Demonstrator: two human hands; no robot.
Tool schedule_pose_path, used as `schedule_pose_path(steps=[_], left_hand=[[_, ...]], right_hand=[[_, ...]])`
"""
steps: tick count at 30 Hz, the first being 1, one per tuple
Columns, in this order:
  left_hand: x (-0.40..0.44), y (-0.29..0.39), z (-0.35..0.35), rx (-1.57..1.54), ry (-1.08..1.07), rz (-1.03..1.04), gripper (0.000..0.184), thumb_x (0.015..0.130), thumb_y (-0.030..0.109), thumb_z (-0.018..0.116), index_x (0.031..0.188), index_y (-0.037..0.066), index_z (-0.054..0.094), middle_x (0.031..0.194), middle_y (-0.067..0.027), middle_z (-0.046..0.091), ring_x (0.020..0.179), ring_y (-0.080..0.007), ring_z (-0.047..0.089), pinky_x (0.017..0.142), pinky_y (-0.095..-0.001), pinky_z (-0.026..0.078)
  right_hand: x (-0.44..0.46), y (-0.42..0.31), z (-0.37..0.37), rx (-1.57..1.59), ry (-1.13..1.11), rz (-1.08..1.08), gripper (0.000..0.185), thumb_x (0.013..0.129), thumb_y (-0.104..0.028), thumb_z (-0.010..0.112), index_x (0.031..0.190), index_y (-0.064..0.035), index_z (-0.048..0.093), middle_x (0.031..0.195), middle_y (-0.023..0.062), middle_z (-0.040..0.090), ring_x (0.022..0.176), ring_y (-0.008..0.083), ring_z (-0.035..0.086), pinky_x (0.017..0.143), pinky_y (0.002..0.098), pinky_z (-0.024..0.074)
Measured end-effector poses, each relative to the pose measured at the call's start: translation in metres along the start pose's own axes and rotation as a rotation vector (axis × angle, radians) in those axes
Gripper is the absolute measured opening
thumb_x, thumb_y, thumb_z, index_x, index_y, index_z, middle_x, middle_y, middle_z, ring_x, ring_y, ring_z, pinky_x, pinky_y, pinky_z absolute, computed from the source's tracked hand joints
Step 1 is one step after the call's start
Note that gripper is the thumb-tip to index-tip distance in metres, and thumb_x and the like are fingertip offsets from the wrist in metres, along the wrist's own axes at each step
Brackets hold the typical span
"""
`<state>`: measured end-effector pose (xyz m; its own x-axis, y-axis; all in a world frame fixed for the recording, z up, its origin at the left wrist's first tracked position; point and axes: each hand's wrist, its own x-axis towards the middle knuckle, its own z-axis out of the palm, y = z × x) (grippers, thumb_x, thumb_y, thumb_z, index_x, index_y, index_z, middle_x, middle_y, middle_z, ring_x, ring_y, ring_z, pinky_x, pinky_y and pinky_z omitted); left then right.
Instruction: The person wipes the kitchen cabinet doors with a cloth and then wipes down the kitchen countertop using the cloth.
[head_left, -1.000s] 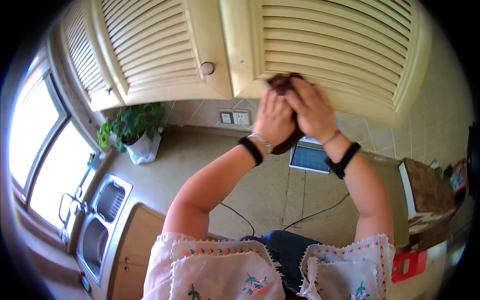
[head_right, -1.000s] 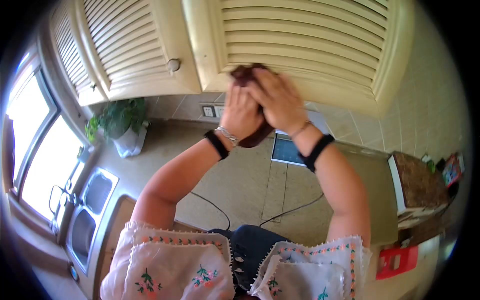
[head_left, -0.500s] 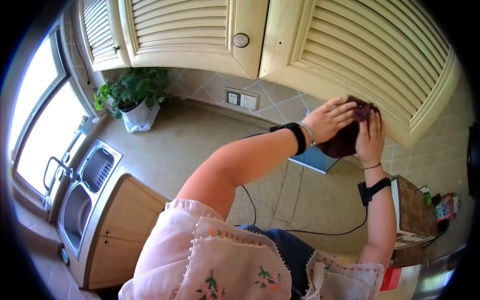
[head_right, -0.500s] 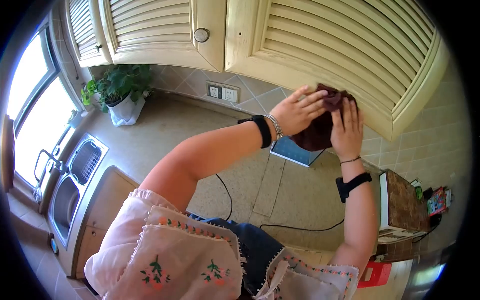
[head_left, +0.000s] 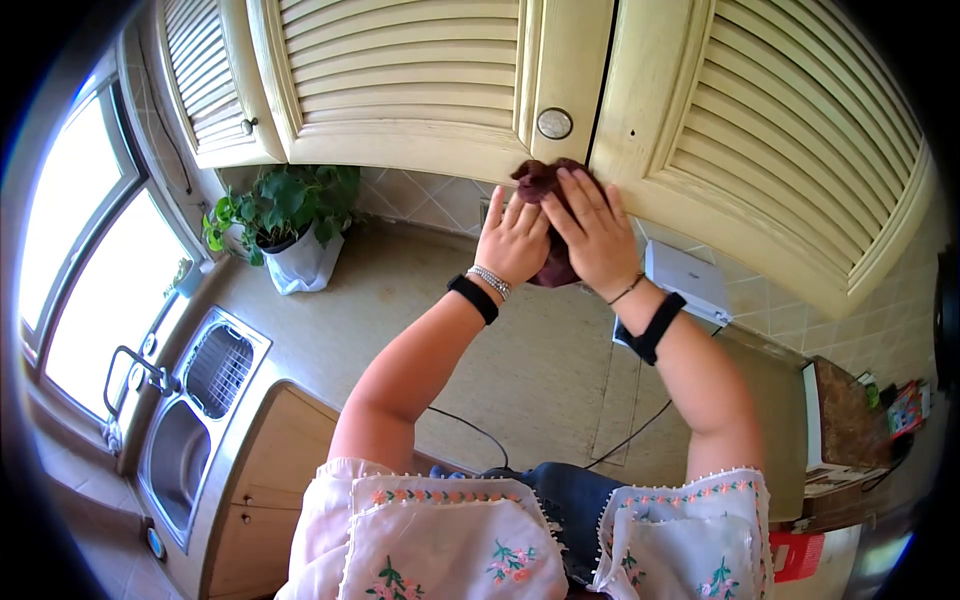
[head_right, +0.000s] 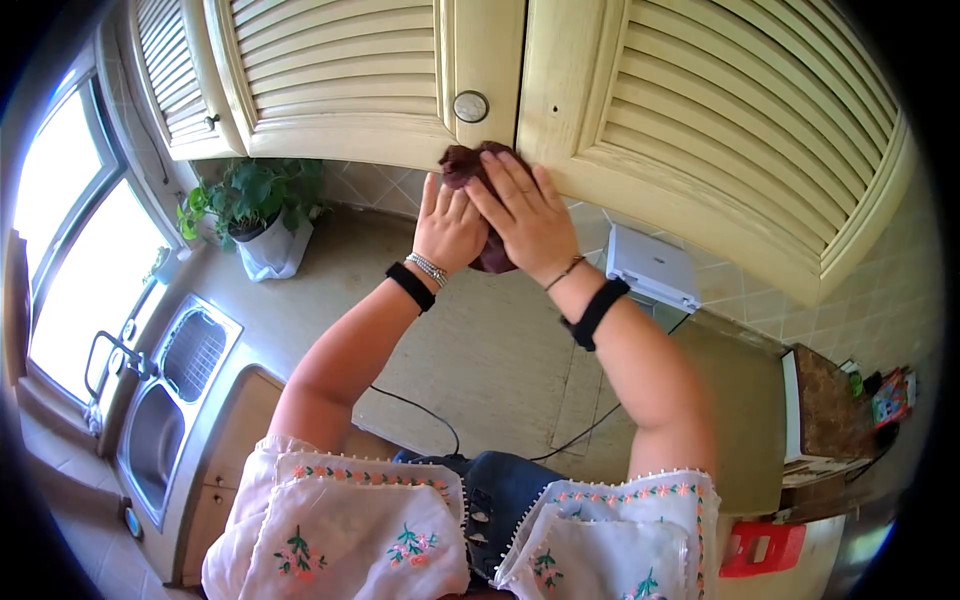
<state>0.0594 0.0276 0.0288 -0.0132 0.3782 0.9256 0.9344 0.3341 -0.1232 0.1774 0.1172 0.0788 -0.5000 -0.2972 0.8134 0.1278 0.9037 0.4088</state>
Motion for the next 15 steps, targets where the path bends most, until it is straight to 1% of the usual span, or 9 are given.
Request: schedule_pose_path(steps=[2, 4, 6, 7, 9, 10, 11, 13, 15], left_hand=[[-0.007, 0.000, -0.004, -0.115, 0.028, -0.102, 0.054, 0.080, 0.020, 0.053, 0.124, -0.009, 0.045, 0.122, -0.0242, 0.049, 0.119, -0.0406, 0.042, 0.106, -0.0552, 0.023], [-0.029, 0.005, 0.001, -0.284, 0.018, -0.198, 0.061, 0.083, 0.021, 0.054, 0.135, -0.005, 0.034, 0.133, -0.0280, 0.038, 0.124, -0.0442, 0.036, 0.107, -0.0517, 0.024], [-0.048, 0.015, -0.004, -0.540, -0.043, -0.330, 0.066, 0.087, 0.022, 0.054, 0.141, 0.000, 0.024, 0.143, -0.0297, 0.024, 0.128, -0.0455, 0.032, 0.104, -0.0460, 0.031], [-0.057, 0.022, -0.011, -0.627, -0.093, -0.414, 0.064, 0.085, 0.013, 0.053, 0.141, 0.000, 0.025, 0.145, -0.0276, 0.024, 0.129, -0.0439, 0.033, 0.101, -0.0430, 0.037], [-0.078, 0.031, -0.019, -0.777, -0.106, -0.501, 0.062, 0.082, 0.002, 0.050, 0.141, 0.002, 0.028, 0.146, -0.0240, 0.024, 0.127, -0.0417, 0.037, 0.101, -0.0407, 0.038], [-0.087, 0.032, -0.020, -0.732, -0.080, -0.484, 0.062, 0.078, -0.008, 0.047, 0.138, 0.002, 0.035, 0.141, -0.0216, 0.035, 0.123, -0.0379, 0.044, 0.101, -0.0380, 0.038], [-0.093, 0.030, -0.021, -0.745, -0.100, -0.486, 0.062, 0.078, -0.008, 0.047, 0.138, 0.002, 0.035, 0.141, -0.0216, 0.035, 0.123, -0.0379, 0.044, 0.101, -0.0380, 0.038], [-0.108, 0.024, -0.025, -0.896, -0.244, -0.550, 0.062, 0.076, -0.012, 0.045, 0.136, 0.003, 0.040, 0.130, -0.0216, 0.048, 0.116, -0.0365, 0.050, 0.098, -0.0376, 0.041], [-0.112, 0.019, -0.029, -1.007, -0.249, -0.681, 0.055, 0.077, -0.010, 0.051, 0.130, 0.003, 0.048, 0.121, -0.0155, 0.058, 0.113, -0.0273, 0.054, 0.096, -0.0337, 0.041]], right_hand=[[0.003, -0.021, 0.008, 0.154, 0.052, 0.092, 0.042, 0.086, -0.013, 0.046, 0.128, -0.0122, 0.049, 0.135, 0.0136, 0.046, 0.126, 0.0298, 0.042, 0.107, 0.0440, 0.0270], [-0.004, -0.045, 0.015, 0.376, 0.168, 0.193, 0.048, 0.081, -0.005, 0.052, 0.128, -0.0036, 0.046, 0.131, 0.0203, 0.047, 0.120, 0.0372, 0.046, 0.100, 0.0461, 0.0368], [-0.027, -0.072, 0.020, 0.570, 0.183, 0.422, 0.055, 0.079, 0.001, 0.053, 0.132, -0.0010, 0.041, 0.130, 0.0229, 0.046, 0.118, 0.0397, 0.046, 0.101, 0.0433, 0.0372], [-0.038, -0.082, 0.020, 0.627, 0.173, 0.534, 0.056, 0.079, 0.001, 0.052, 0.134, -0.0005, 0.039, 0.130, 0.0232, 0.046, 0.119, 0.0398, 0.046, 0.101, 0.0421, 0.0368], [-0.060, -0.093, 0.021, 0.856, 0.091, 0.834, 0.056, 0.082, 0.000, 0.053, 0.136, -0.0004, 0.037, 0.131, 0.0226, 0.046, 0.119, 0.0375, 0.047, 0.102, 0.0398, 0.0368], [-0.078, -0.093, 0.028, 0.902, 0.027, 0.909, 0.057, 0.083, -0.002, 0.055, 0.137, -0.0006, 0.036, 0.132, 0.0215, 0.046, 0.120, 0.0326, 0.048, 0.101, 0.0372, 0.0373], [-0.094, -0.090, 0.030, 1.089, -0.099, 1.044, 0.059, 0.083, -0.005, 0.060, 0.137, -0.0008, 0.036, 0.132, 0.0196, 0.047, 0.120, 0.0267, 0.048, 0.100, 0.0346, 0.0383], [-0.130, -0.093, 0.040, 1.526, -0.082, 1.298, 0.061, 0.084, -0.008, 0.064, 0.137, -0.0030, 0.036, 0.132, 0.0167, 0.048, 0.118, 0.0235, 0.049, 0.099, 0.0320, 0.0394], [-0.145, -0.093, 0.030, 1.606, -0.099, 1.420, 0.062, 0.084, -0.011, 0.065, 0.138, -0.0047, 0.036, 0.134, 0.0160, 0.046, 0.120, 0.0230, 0.047, 0.098, 0.0319, 0.0394]])
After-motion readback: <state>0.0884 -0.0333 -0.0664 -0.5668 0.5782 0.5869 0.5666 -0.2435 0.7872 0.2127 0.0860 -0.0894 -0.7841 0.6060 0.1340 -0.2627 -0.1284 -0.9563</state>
